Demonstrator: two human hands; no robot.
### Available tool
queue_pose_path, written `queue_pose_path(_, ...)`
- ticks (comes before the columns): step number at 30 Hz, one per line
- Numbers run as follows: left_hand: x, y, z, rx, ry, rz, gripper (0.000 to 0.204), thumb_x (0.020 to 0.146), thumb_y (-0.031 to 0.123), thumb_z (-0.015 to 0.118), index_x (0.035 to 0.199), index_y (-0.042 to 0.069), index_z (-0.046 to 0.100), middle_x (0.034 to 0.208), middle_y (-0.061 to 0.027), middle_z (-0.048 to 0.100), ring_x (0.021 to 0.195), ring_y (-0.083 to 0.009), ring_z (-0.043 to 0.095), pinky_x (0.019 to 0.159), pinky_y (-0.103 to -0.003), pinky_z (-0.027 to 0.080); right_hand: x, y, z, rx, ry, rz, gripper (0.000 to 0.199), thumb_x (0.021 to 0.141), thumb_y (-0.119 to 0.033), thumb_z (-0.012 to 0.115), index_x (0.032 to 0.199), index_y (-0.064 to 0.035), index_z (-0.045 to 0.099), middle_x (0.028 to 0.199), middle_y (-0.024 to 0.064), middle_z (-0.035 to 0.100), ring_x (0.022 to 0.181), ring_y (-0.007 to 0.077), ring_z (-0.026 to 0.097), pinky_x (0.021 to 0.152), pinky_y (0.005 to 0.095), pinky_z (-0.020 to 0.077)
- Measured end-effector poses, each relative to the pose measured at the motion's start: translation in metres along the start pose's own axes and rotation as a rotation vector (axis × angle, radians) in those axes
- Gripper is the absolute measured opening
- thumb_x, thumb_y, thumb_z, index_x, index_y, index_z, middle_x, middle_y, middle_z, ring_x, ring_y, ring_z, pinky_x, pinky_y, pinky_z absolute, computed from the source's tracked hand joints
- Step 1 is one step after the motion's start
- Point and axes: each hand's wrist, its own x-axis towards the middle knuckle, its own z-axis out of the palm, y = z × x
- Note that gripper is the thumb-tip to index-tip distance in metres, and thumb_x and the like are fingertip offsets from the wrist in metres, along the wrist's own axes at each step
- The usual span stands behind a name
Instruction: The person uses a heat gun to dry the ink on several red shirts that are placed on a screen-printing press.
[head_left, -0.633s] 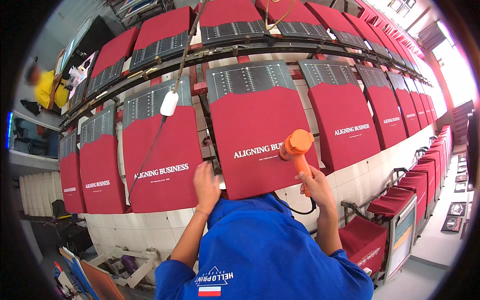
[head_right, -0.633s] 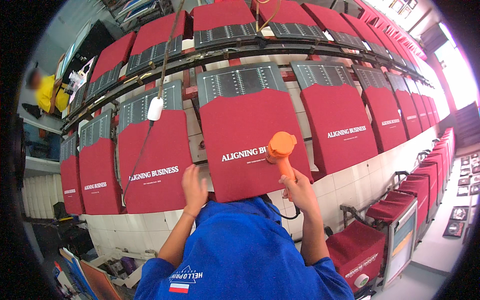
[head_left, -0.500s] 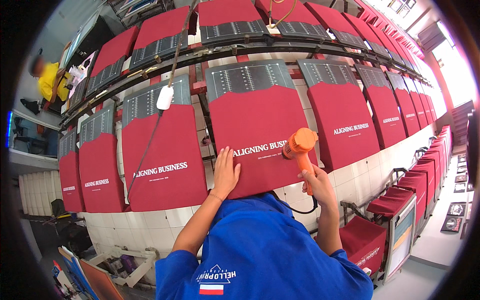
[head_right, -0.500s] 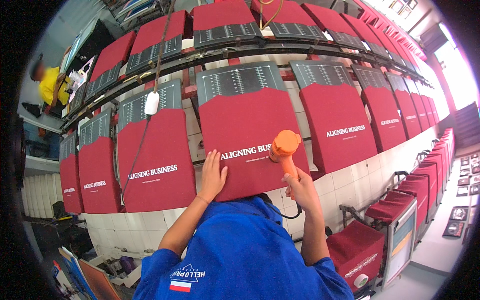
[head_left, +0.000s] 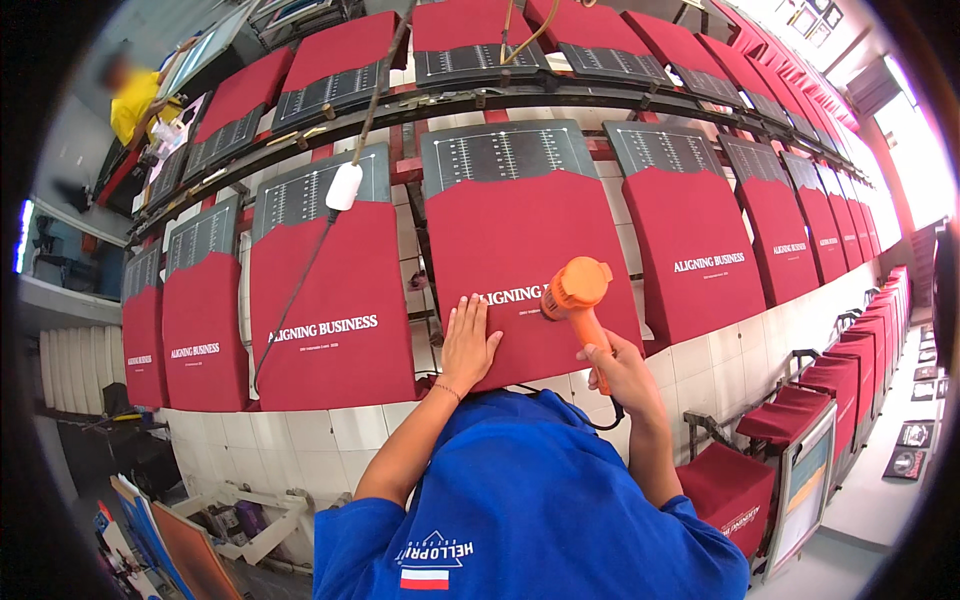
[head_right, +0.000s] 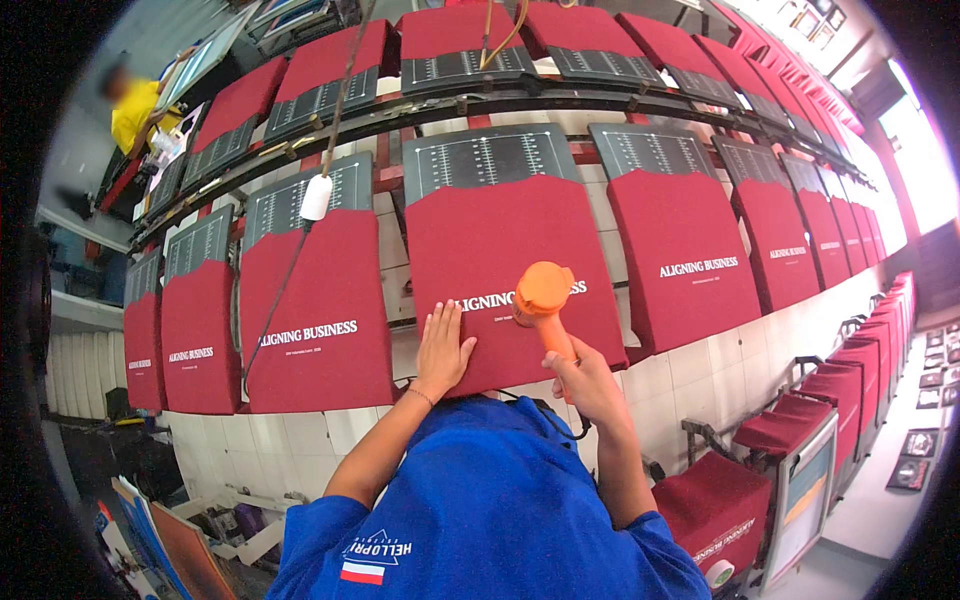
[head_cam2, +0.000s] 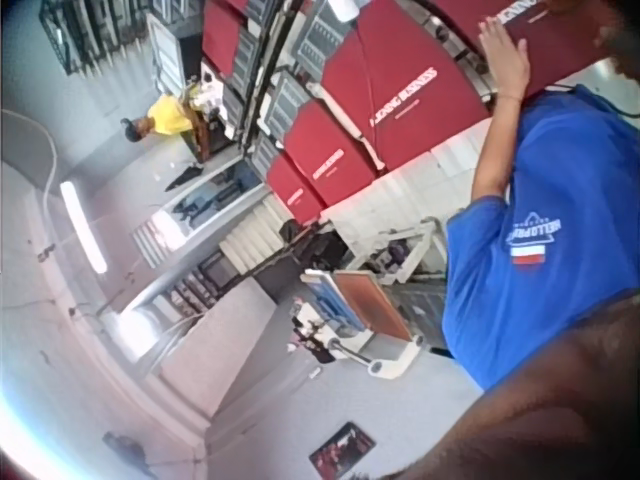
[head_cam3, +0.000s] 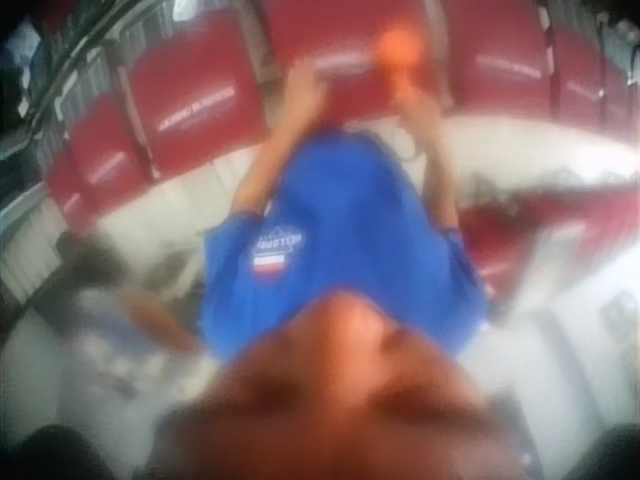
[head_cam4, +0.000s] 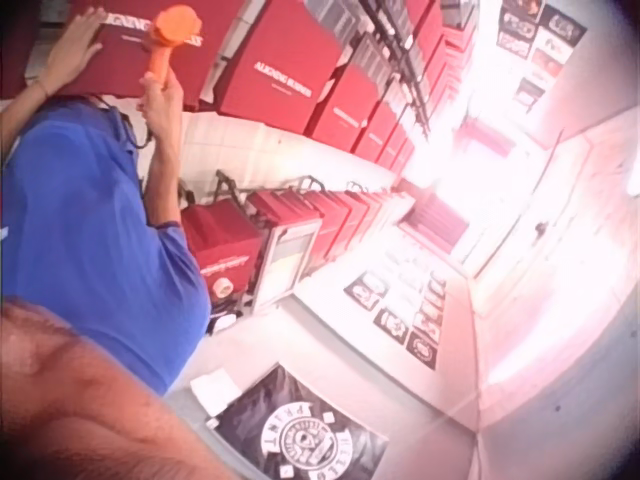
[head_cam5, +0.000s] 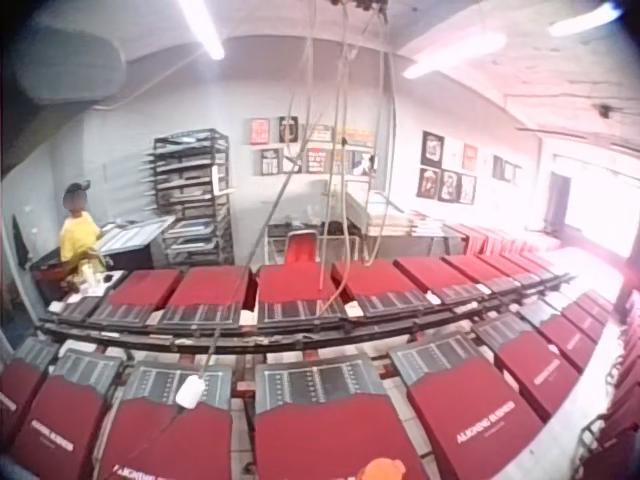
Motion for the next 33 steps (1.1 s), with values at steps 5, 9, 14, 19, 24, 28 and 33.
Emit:
queue_pose_path(5, -0.014, 0.005, -0.004, -0.017, -0.012, -0.004, 0.067, 0.094, 0.035, 0.058, 0.146, -0.002, 0.037, 0.153, -0.0205, 0.035, 0.145, -0.0359, 0.029, 0.119, -0.048, 0.023, 0.011, 0.002, 0.009, -0.048, -0.178, -0.006, 0.033, 0.097, -0.02, 0.057, 0.12, 0.0042, 0.055, 0.084, 0.0051, 0.062, 0.058, 0.0067, 0.055, 0.055, 0.0247, 0.0499)
queue_pose_path(9, -0.016, 0.006, -0.005, -0.02, -0.021, -0.014, 0.068, 0.094, 0.036, 0.058, 0.146, -0.002, 0.036, 0.154, -0.0207, 0.033, 0.145, -0.0356, 0.027, 0.119, -0.047, 0.022, 0.015, -0.004, 0.014, -0.018, -0.163, -0.017, 0.027, 0.095, -0.02, 0.06, 0.111, 0.0013, 0.059, 0.074, 0.001, 0.057, 0.057, 0.007, 0.054, 0.053, 0.025, 0.0481)
queue_pose_path(14, -0.005, 0.005, 0.002, 0.026, 0.011, -0.038, 0.071, 0.095, 0.039, 0.055, 0.147, -0.003, 0.033, 0.155, -0.0203, 0.032, 0.146, -0.035, 0.026, 0.12, -0.047, 0.02, 0.024, -0.006, -0.013, -0.009, 0.004, -0.047, 0.025, 0.096, -0.02, 0.058, 0.108, 0.0009, 0.06, 0.074, 0.0015, 0.059, 0.057, 0.0075, 0.055, 0.052, 0.0241, 0.0482)
queue_pose_path(19, -0.002, 0.007, 0.002, 0.017, -0.04, 0.024, 0.071, 0.097, 0.041, 0.053, 0.148, -0.003, 0.033, 0.155, -0.0202, 0.032, 0.146, -0.034, 0.026, 0.121, -0.046, 0.02, 0.026, -0.001, -0.051, 0.003, 0.231, -0.063, 0.025, 0.097, -0.022, 0.057, 0.107, 0.0005, 0.059, 0.08, 0.0033, 0.061, 0.057, 0.0086, 0.056, 0.051, 0.0244, 0.048)
queue_pose_path(24, -0.001, 0.007, 0.0, 0.003, -0.045, 0.038, 0.07, 0.097, 0.041, 0.053, 0.148, -0.001, 0.033, 0.155, -0.0204, 0.032, 0.146, -0.0345, 0.026, 0.12, -0.046, 0.02, 0.029, 0.002, -0.046, 0.009, 0.23, -0.075, 0.026, 0.098, -0.023, 0.057, 0.111, -0.0005, 0.058, 0.083, 0.0034, 0.063, 0.058, 0.008, 0.056, 0.053, 0.0242, 0.0484)
queue_pose_path(28, -0.007, 0.007, -0.004, -0.051, -0.041, 0.05, 0.069, 0.096, 0.04, 0.054, 0.148, 0.0, 0.033, 0.155, -0.0208, 0.031, 0.146, -0.0356, 0.026, 0.12, -0.047, 0.021, 0.03, -0.004, -0.01, 0.035, 0.044, -0.04, 0.025, 0.097, -0.021, 0.058, 0.111, -0.0001, 0.059, 0.083, 0.0023, 0.062, 0.058, 0.0076, 0.056, 0.053, 0.0239, 0.0478)
queue_pose_path(33, -0.029, 0.004, -0.022, -0.206, -0.023, -0.032, 0.065, 0.095, 0.032, 0.058, 0.146, -0.002, 0.035, 0.154, -0.0224, 0.031, 0.144, -0.038, 0.028, 0.119, -0.048, 0.021, 0.037, -0.008, 0.032, 0.032, -0.211, -0.022, 0.024, 0.096, -0.019, 0.059, 0.11, 0.0001, 0.059, 0.082, 0.0022, 0.061, 0.058, 0.0073, 0.055, 0.053, 0.0247, 0.0476)
